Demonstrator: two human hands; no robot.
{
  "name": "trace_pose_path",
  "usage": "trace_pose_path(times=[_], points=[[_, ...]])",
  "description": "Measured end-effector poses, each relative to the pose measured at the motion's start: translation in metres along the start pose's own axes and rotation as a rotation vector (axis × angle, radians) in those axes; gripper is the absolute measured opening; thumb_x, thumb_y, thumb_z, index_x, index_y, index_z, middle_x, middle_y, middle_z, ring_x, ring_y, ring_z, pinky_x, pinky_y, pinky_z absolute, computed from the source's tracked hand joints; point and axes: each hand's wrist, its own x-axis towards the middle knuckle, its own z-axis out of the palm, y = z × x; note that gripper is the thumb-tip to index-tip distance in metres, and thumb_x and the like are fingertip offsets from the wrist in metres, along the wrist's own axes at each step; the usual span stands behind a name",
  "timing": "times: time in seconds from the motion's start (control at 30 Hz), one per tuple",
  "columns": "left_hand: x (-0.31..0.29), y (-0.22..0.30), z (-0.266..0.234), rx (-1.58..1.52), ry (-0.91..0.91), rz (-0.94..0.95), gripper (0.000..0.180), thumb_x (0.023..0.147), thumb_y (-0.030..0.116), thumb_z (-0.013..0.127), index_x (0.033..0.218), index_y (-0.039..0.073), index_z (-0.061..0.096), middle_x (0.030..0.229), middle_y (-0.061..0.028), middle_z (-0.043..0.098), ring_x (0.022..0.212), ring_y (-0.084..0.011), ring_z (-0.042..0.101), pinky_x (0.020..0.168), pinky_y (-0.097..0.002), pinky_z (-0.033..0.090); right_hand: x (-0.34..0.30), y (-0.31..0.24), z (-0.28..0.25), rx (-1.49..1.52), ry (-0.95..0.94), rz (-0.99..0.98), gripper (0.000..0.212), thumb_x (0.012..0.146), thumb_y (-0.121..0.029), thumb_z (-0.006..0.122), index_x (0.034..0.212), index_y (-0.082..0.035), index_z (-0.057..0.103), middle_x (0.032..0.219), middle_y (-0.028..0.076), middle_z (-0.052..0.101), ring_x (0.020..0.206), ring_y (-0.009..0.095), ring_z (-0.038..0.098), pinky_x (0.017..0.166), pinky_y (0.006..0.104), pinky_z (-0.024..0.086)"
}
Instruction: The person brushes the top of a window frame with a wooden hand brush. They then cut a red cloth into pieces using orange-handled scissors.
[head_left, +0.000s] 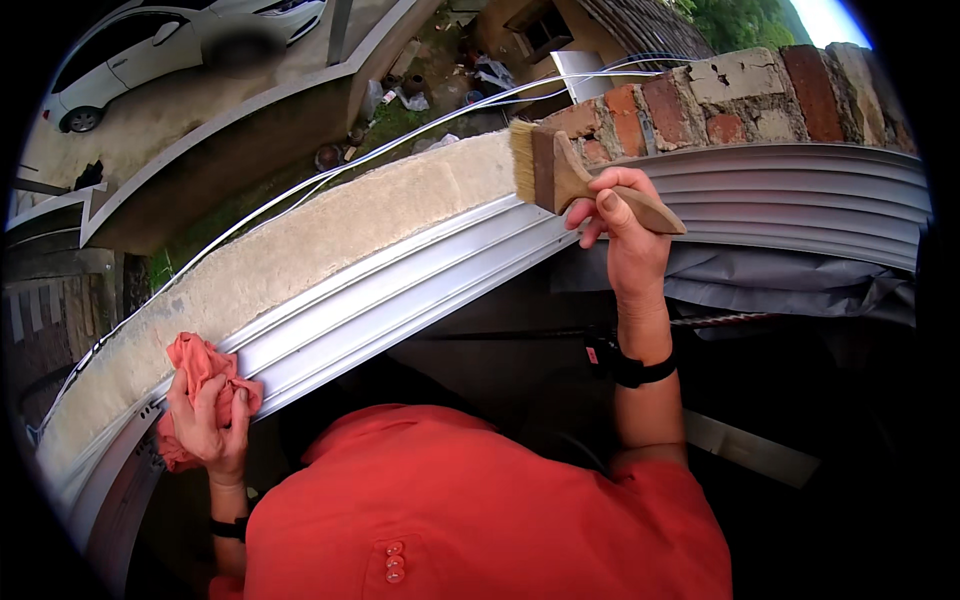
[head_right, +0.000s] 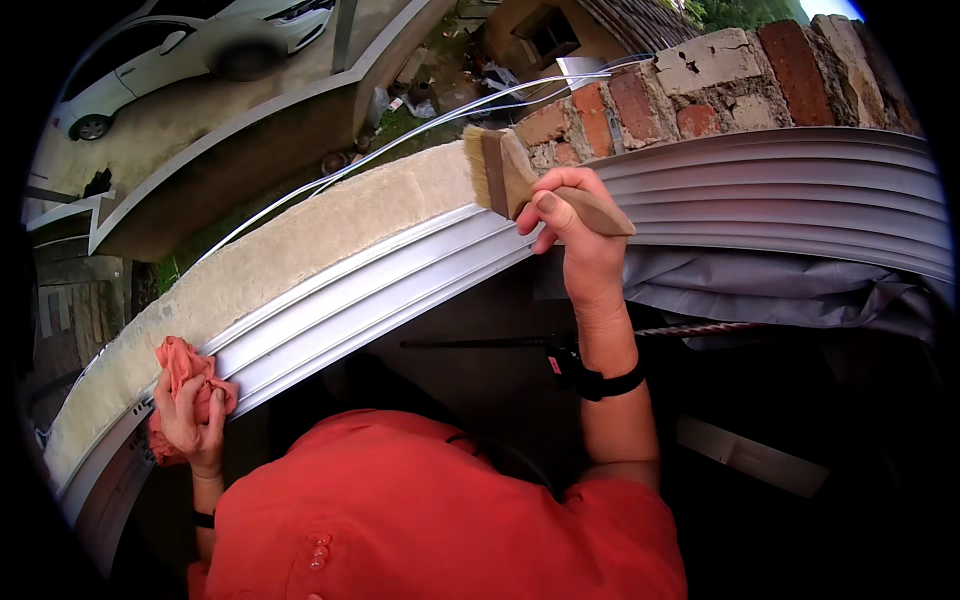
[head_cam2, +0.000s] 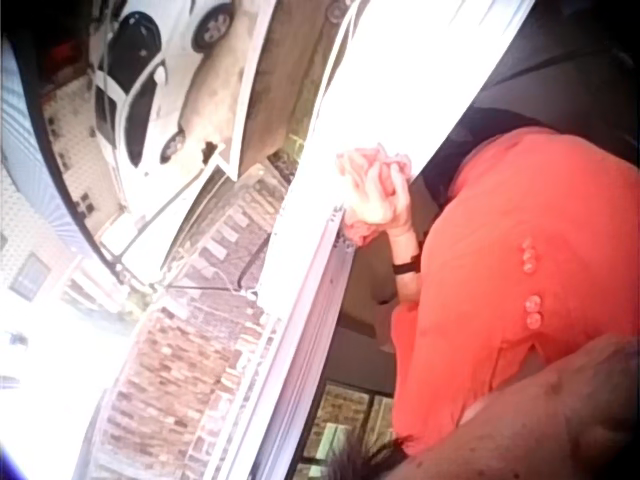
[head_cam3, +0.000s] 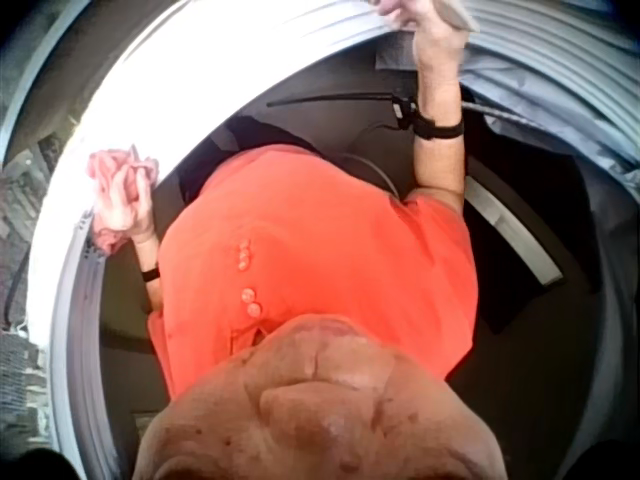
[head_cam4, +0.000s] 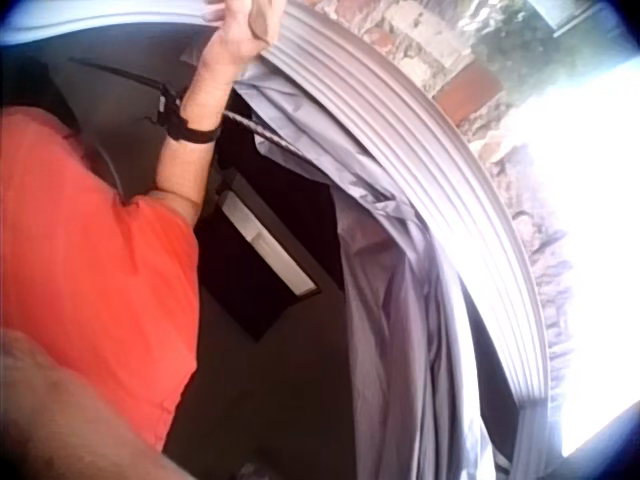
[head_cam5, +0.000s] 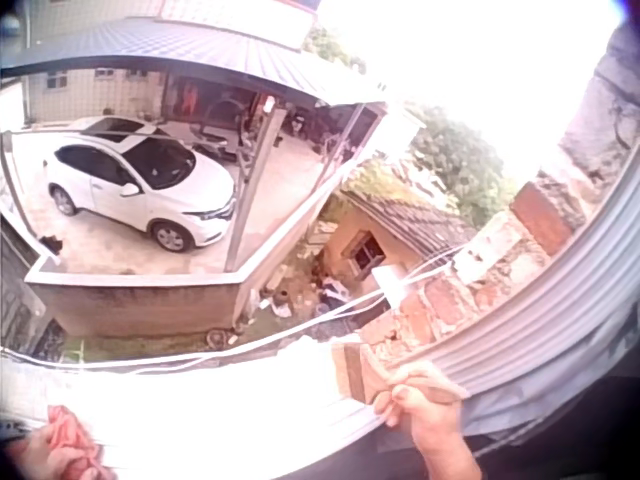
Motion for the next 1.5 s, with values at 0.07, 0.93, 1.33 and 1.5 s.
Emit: trace_pose_path(times=[0.07, 0.93, 1.33, 1.5], points=[[-0.002, 0.001, -0.001, 0.005, 0.005, -0.005, 0.034, 0.073, 0.004, 0.079, 0.106, 0.002, 0.068, 0.126, -0.0268, 0.055, 0.108, -0.0413, 0.060, 0.090, -0.0438, 0.048, -0.002, 0.010, -0.005, 0.023, -0.007, 0.076, 0.019, 0.085, -0.015, 0.076, 0.095, -0.006, 0.063, 0.071, 0.002, 0.063, 0.062, 0.008, 0.059, 0.049, 0.0188, 0.043], [0.000, 0.000, 0.003, -0.019, 0.026, -0.004, 0.033, 0.075, 0.004, 0.079, 0.106, 0.002, 0.069, 0.125, -0.0246, 0.056, 0.108, -0.0392, 0.060, 0.091, -0.0419, 0.048, 0.004, 0.007, -0.006, -0.365, 0.052, 0.023, 0.014, 0.086, -0.021, 0.076, 0.087, -0.011, 0.065, 0.067, -0.004, 0.060, 0.057, 0.002, 0.053, 0.046, 0.0168, 0.034], [-0.001, -0.001, 0.003, -0.015, 0.012, -0.020, 0.028, 0.080, 0.004, 0.076, 0.107, 0.001, 0.068, 0.127, -0.0223, 0.055, 0.109, -0.0367, 0.059, 0.093, -0.0397, 0.047, -0.030, -0.005, -0.015, -0.323, -0.040, 0.149, 0.022, 0.088, -0.024, 0.073, 0.090, -0.005, 0.061, 0.068, 0.004, 0.064, 0.056, 0.010, 0.060, 0.043, 0.0188, 0.035], [0.001, 0.000, 0.004, -0.026, 0.014, -0.014, 0.028, 0.080, 0.004, 0.076, 0.107, 0.001, 0.068, 0.128, -0.0219, 0.055, 0.109, -0.0359, 0.060, 0.093, -0.0391, 0.047, -0.023, 0.017, -0.026, -0.296, -0.050, 0.211, 0.016, 0.085, -0.018, 0.075, 0.091, -0.007, 0.065, 0.067, 0.000, 0.064, 0.055, 0.005, 0.057, 0.043, 0.0169, 0.033]])
